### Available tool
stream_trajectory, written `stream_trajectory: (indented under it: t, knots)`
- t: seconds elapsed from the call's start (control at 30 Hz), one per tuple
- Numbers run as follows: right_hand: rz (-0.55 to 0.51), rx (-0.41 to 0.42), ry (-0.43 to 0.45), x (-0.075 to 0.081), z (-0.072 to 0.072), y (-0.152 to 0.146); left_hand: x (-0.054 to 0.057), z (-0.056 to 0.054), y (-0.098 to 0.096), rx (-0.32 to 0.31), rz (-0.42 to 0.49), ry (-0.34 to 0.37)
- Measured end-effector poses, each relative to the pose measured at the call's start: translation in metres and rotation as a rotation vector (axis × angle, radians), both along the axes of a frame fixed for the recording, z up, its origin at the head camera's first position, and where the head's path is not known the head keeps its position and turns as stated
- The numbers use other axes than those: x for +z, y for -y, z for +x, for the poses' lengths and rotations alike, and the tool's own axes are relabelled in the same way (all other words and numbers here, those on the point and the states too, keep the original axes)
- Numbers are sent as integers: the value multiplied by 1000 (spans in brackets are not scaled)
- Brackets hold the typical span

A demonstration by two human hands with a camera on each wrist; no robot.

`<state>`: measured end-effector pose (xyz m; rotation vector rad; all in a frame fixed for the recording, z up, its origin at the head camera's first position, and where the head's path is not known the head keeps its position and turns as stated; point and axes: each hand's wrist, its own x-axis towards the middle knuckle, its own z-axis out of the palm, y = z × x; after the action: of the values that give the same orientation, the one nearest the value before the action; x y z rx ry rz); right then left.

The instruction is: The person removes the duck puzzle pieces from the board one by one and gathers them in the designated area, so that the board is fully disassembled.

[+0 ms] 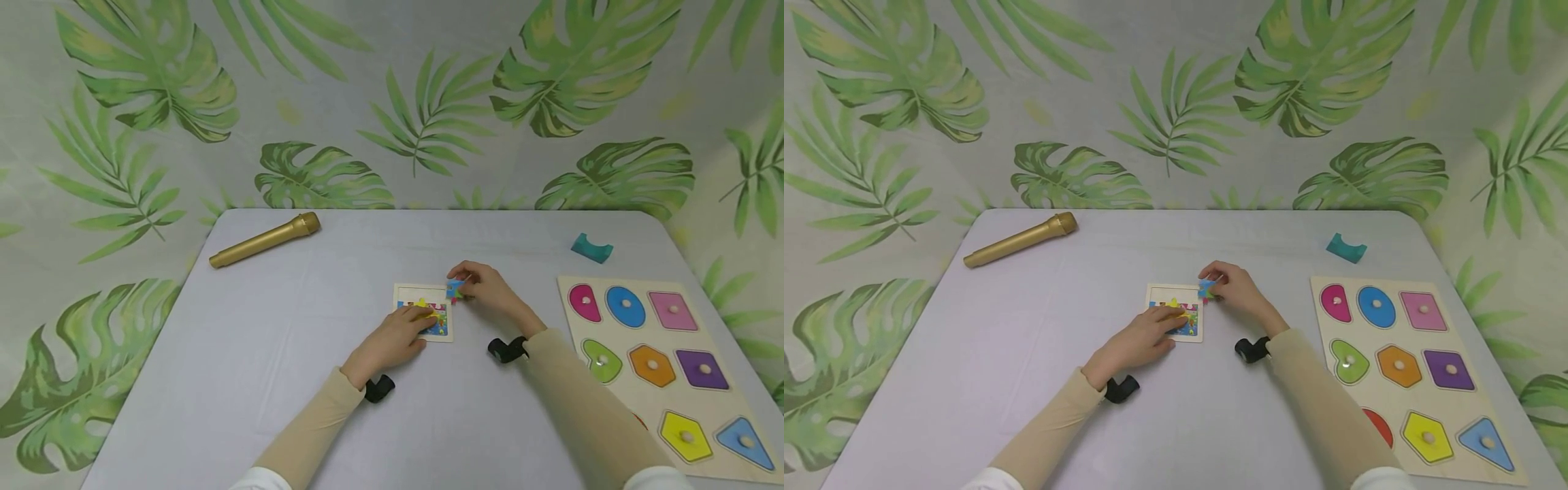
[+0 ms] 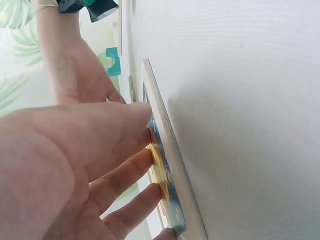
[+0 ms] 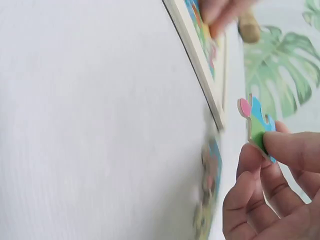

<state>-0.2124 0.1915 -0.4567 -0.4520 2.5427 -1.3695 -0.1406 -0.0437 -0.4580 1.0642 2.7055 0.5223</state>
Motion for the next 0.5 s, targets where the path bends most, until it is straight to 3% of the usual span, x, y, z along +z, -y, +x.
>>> stream_trajectory:
  t: [0.23, 0.5]
  knots:
    - [-26, -51, 66, 15, 3, -38, 0, 1, 0, 8, -4, -1]
    - [-21, -97, 105, 3, 1, -75, -1, 1, -1, 10, 5, -8]
